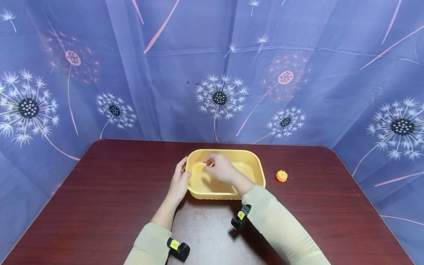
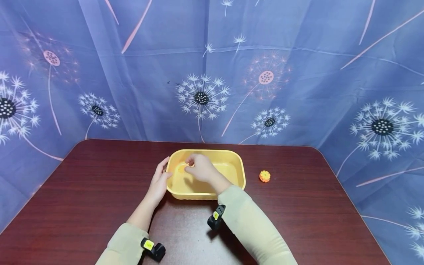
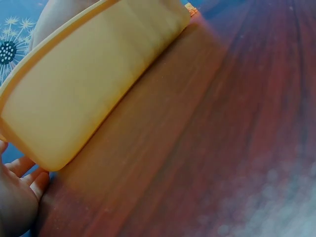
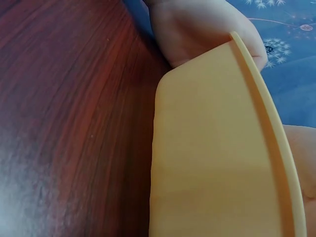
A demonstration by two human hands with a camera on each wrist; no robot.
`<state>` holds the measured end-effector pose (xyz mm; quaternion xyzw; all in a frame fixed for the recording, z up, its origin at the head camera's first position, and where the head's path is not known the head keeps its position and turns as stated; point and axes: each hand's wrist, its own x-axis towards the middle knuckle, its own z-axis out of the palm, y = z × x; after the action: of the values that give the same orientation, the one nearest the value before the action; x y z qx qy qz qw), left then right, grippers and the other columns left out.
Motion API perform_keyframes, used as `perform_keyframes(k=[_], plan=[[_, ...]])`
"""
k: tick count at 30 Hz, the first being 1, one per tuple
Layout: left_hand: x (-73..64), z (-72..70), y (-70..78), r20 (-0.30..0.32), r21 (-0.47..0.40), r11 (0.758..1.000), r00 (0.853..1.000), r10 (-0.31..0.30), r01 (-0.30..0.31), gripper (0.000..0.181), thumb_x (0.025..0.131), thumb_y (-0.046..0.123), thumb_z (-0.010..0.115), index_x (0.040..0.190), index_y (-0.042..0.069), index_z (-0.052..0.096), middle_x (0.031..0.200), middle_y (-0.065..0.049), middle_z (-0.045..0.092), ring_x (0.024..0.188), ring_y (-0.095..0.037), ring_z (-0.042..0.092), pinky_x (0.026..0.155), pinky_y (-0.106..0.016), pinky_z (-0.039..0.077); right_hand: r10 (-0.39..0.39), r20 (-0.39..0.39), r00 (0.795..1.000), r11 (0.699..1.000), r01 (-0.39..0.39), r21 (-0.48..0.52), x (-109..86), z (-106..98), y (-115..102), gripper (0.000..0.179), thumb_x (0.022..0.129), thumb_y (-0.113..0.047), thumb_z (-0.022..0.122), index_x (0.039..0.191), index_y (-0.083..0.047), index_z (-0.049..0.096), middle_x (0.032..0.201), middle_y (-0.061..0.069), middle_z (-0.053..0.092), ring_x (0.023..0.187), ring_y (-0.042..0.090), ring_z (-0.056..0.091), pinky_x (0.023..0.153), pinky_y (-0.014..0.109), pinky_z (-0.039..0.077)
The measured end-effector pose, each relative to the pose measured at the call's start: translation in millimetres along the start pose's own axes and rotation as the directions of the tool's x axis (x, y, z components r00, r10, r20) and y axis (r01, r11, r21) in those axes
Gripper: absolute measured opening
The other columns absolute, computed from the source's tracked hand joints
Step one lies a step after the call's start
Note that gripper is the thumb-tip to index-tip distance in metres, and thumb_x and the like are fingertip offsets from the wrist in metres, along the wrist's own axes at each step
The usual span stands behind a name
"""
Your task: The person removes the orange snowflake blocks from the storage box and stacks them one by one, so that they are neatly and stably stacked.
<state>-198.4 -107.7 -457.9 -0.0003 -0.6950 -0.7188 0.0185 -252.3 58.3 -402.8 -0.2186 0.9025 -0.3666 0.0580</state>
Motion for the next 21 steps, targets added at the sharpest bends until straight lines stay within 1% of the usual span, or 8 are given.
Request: perform_keyframes(k=[5, 14, 21], plan=[[0.2, -0.2, 0.3, 0.010, -0.020, 1.000, 1.000, 0.000, 0.000, 0.060, 0.092, 0.002, 0.037, 0.150, 0.011, 0.023, 0.148, -0.023, 0.033, 0.132, -0.037, 0.039, 0.106, -0.051, 0.038, 0.009, -0.006, 1.000, 1.000, -0.009, 0.004, 4.9, 5.4, -1.3, 0.024, 0.081, -0.013, 0.069, 0.101, -0.001, 0.066, 0.089, 0.008, 0.068, 0.081, 0.019, 0.064, 0.074, 0.028, 0.052], [1.1, 0.0, -0.6, 0.011, -0.004, 1.000, 1.000, 0.000, 0.000, 0.061, 0.091, 0.002, 0.037, 0.149, 0.010, 0.022, 0.147, -0.023, 0.034, 0.131, -0.037, 0.040, 0.105, -0.050, 0.039, 0.018, 0.000, 1.000, 1.000, -0.018, 0.016, 7.1, 8.7, -4.8, 0.023, 0.082, -0.012, 0.069, 0.101, 0.000, 0.066, 0.091, 0.011, 0.068, 0.084, 0.021, 0.062, 0.076, 0.029, 0.051], [1.0, 0.2, -1.2, 0.006, 0.002, 1.000, 1.000, 0.010, -0.010, 0.061, 0.090, 0.001, 0.036, 0.149, 0.010, 0.023, 0.146, -0.024, 0.035, 0.131, -0.037, 0.040, 0.106, -0.050, 0.039, 0.015, -0.005, 1.000, 1.000, -0.015, 0.008, 9.6, 12.2, -2.7, 0.022, 0.082, -0.012, 0.068, 0.101, -0.002, 0.066, 0.092, 0.011, 0.068, 0.085, 0.021, 0.063, 0.077, 0.029, 0.051]])
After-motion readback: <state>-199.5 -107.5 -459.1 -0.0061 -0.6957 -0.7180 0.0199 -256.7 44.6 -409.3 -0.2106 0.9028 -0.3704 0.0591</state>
